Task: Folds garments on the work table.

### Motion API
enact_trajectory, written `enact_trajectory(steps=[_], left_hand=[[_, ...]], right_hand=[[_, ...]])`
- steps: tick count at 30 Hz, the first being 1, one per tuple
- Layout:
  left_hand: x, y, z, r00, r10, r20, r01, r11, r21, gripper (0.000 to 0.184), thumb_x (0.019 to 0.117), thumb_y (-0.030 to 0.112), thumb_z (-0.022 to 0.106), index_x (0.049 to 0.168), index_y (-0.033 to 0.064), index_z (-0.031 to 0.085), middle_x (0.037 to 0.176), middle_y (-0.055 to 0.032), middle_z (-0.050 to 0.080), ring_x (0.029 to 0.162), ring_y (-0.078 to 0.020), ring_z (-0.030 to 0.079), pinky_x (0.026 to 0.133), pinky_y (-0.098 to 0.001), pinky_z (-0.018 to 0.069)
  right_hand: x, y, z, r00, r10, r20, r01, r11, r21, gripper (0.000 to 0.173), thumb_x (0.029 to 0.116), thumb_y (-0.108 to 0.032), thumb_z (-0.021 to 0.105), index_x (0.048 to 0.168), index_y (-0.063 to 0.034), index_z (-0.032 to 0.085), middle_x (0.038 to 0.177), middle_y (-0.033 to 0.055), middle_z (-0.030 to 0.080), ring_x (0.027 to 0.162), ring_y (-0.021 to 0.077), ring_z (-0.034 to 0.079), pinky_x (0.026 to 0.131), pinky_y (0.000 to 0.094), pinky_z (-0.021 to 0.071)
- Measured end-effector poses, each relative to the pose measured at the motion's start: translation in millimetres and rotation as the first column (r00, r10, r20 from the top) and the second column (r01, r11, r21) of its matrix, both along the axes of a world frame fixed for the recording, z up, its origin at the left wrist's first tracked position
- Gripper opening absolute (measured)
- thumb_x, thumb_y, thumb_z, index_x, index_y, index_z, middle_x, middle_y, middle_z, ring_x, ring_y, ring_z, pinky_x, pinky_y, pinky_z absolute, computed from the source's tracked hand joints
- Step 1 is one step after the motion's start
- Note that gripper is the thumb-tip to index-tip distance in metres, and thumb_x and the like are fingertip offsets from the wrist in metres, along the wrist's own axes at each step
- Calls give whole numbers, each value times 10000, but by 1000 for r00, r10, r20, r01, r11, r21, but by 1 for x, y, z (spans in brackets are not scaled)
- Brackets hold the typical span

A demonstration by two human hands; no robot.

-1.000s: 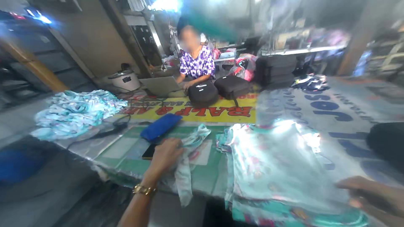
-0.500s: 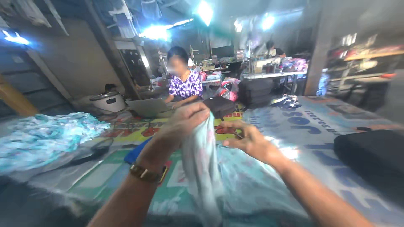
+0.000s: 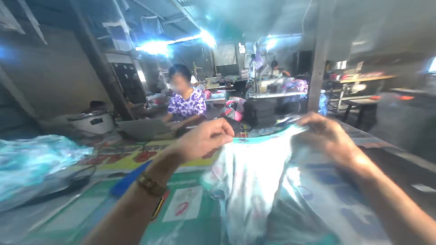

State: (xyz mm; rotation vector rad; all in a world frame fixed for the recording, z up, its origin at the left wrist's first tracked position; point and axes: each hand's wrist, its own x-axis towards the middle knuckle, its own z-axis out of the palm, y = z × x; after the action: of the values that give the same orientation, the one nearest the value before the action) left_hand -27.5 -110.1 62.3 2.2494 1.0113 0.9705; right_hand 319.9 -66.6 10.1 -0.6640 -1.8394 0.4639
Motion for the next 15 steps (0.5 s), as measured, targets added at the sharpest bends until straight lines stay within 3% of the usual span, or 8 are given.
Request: enact_trajectory(steps=[3, 4, 5, 7, 9, 13, 15], left_hand=[[25, 12, -40, 923, -146, 357, 160, 987, -10, 307, 1057, 254, 461, 1323, 149, 571, 1105, -17, 675, 893, -106, 668, 738, -285, 581], [35, 14, -59, 912, -155, 381, 196, 978, -72, 371, 1056, 258, 465, 1413, 168, 513, 1239, -14, 661, 994, -120, 672, 815, -317, 586], [45, 13, -82, 914, -175, 367, 246, 957, -156, 414, 1029, 204, 514, 1439, 142, 500, 1277, -5, 648, 1060, -114, 658, 884, -324, 574], [67, 10, -120, 938, -213, 272, 302, 888, -346, 355, 946, 102, 652, 1296, 67, 600, 1097, 26, 686, 961, -52, 668, 856, -270, 576], [76, 11, -139, 941, -259, 218, 332, 834, -441, 231, 924, 103, 690, 1151, 62, 674, 971, 46, 708, 875, -30, 672, 808, -247, 576], [65, 15, -115, 937, -122, 326, 246, 896, -369, 318, 903, 97, 690, 1217, 61, 658, 1042, 13, 713, 946, -75, 684, 867, -276, 581], [53, 19, -94, 917, -82, 389, 222, 917, -331, 263, 955, 166, 632, 1205, 96, 671, 1012, 12, 714, 896, -80, 688, 812, -276, 591]], right_hand=[[11, -9, 3, 999, -23, 38, 20, 997, 81, 195, 891, -38, 596, 1031, -160, 657, 911, -55, 678, 626, 24, 589, 557, 180, 519], [12, -10, 2, 999, -21, 43, 16, 994, 104, 196, 894, -36, 583, 1039, -148, 652, 921, -48, 679, 627, 23, 590, 552, 180, 520], [14, -10, -1, 998, -26, 57, 19, 992, 123, 184, 912, -30, 572, 1050, -127, 646, 931, -36, 682, 638, 22, 597, 561, 181, 526], [20, -11, -3, 985, -113, 130, 91, 982, 168, 163, 951, -19, 555, 1067, -85, 648, 954, -10, 681, 690, 25, 610, 615, 200, 539], [29, -9, -3, 937, -254, 240, 201, 954, 223, 152, 982, -40, 564, 1084, -87, 666, 936, 4, 688, 761, 48, 640, 698, 258, 566], [50, -3, -4, 854, -414, 313, 355, 906, 230, 109, 946, -76, 639, 1028, -123, 693, 834, 3, 680, 718, 105, 642, 659, 370, 557], [62, 1, -3, 844, -457, 281, 416, 888, 194, 122, 926, -73, 682, 1039, -114, 705, 854, 24, 698, 741, 138, 661, 687, 422, 565]])
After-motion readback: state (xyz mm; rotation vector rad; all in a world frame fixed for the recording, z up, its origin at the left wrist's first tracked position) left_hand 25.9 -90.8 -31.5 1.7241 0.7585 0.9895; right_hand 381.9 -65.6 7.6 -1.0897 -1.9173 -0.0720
